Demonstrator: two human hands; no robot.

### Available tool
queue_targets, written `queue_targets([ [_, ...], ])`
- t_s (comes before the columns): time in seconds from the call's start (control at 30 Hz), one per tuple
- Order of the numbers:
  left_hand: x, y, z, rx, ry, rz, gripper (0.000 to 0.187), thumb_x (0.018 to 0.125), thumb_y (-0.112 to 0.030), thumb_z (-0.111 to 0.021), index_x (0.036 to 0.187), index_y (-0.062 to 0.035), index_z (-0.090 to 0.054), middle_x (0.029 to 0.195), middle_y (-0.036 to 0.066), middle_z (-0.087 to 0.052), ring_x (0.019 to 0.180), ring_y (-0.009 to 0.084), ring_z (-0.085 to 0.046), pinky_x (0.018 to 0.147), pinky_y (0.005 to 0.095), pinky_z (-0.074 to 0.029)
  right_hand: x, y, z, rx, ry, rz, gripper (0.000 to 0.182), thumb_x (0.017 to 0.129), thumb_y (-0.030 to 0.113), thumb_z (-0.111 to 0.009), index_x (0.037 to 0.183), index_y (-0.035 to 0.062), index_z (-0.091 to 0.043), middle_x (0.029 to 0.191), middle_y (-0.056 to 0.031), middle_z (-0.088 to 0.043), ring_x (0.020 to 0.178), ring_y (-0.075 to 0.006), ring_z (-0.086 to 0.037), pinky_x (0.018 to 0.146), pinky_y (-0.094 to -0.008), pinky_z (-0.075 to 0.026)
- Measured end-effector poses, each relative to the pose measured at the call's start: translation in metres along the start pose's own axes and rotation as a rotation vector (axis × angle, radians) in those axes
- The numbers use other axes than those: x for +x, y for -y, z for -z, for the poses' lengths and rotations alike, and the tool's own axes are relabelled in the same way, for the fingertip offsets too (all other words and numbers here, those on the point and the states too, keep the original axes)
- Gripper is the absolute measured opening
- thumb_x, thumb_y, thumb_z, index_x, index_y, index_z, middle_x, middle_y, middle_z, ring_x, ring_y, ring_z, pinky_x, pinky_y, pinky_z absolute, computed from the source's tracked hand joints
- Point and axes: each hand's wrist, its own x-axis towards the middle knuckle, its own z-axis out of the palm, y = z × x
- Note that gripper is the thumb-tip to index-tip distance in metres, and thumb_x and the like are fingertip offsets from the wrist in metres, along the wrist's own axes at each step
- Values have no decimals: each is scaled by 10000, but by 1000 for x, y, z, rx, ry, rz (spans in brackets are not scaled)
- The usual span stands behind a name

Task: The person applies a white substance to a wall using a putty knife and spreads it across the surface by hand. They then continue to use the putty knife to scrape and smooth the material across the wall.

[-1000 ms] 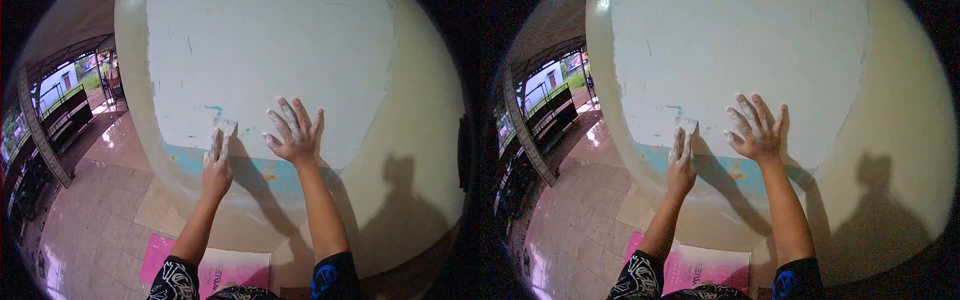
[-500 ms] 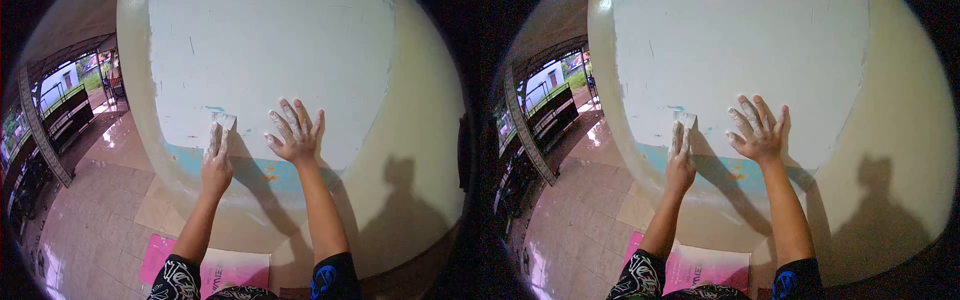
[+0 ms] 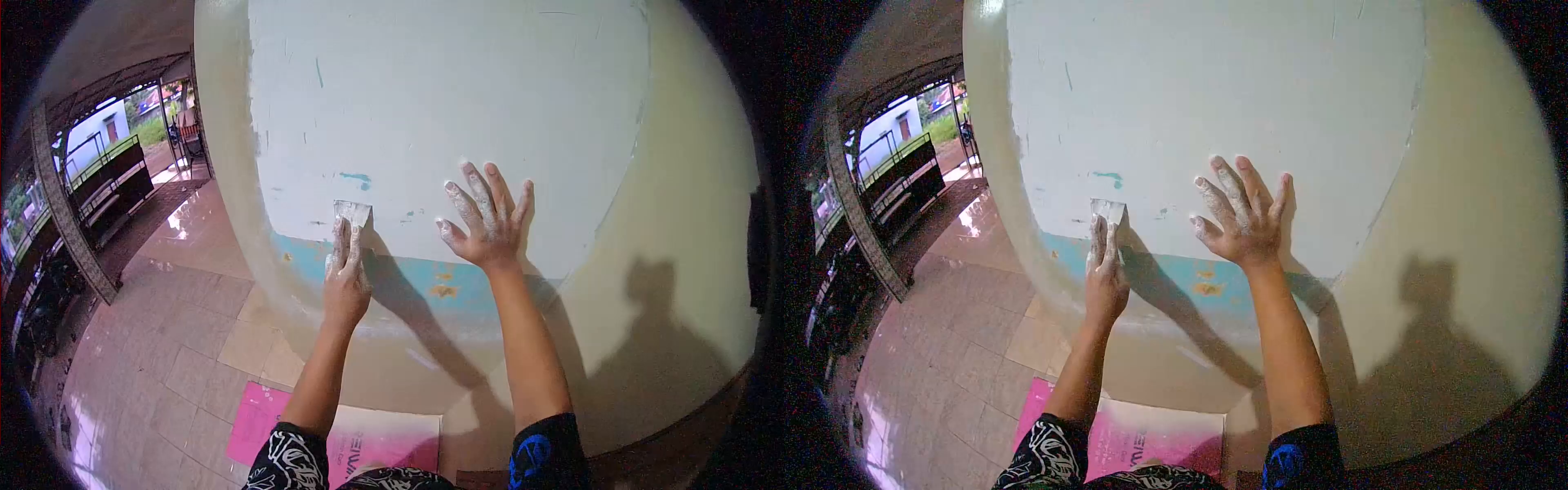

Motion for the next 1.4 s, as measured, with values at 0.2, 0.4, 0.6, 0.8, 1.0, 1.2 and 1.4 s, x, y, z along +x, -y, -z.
queue_targets([
  [0.2,-52,17,-17,37,10,12,704,876,47,-501,1552,-91,-362,1622,217,-273,1467,400,-324,1063,490,-407,-1,-1,-5,25,-27,-1,504,853,536,-642,1317,345,-601,1563,55,-430,1488,-220,-322,1160,-730,-75],
  [0.4,3,1,11,24,31,-11,752,843,102,-462,1561,-65,-317,1645,212,-210,1503,399,-241,1163,471,-337,2,1,0,-13,-57,22,448,836,490,-651,1236,290,-645,1511,16,-501,1458,-244,-372,1181,-674,-97],
  [0.6,-43,21,-15,-5,39,17,733,859,81,-467,1562,-58,-310,1635,223,-224,1487,417,-259,1128,475,-359,1,3,0,3,-24,-9,465,857,518,-631,1281,326,-620,1549,39,-452,1485,-221,-320,1169,-719,-79],
  [0.8,-1,14,-3,72,-34,-77,711,865,90,-459,1549,-71,-351,1630,203,-257,1420,449,-363,1019,461,-455,0,0,-3,-11,-43,9,500,842,525,-645,1302,332,-602,1553,40,-441,1475,-227,-343,1171,-715,-88],
  [1.0,-21,25,-1,-9,83,-7,677,915,73,-449,1563,-74,-315,1641,231,-199,1482,434,-269,1126,501,-377,-1,1,-3,-33,-9,-2,506,838,540,-646,1300,341,-597,1561,50,-427,1479,-213,-328,1176,-707,-88],
  [1.2,-6,21,3,-5,43,-49,712,894,73,-474,1568,-93,-316,1630,244,-224,1488,438,-251,1145,507,-340,-1,2,-4,-31,0,-1,499,827,536,-657,1280,332,-609,1563,53,-425,1480,-212,-323,1183,-697,-65],
  [1.4,-5,26,1,-14,-13,-105,679,884,79,-461,1541,-60,-364,1619,231,-267,1437,427,-345,1066,473,-397,-7,6,-8,9,29,-36,523,844,493,-651,1329,302,-603,1580,-1,-412,1505,-279,-278,1167,-701,-67],
])
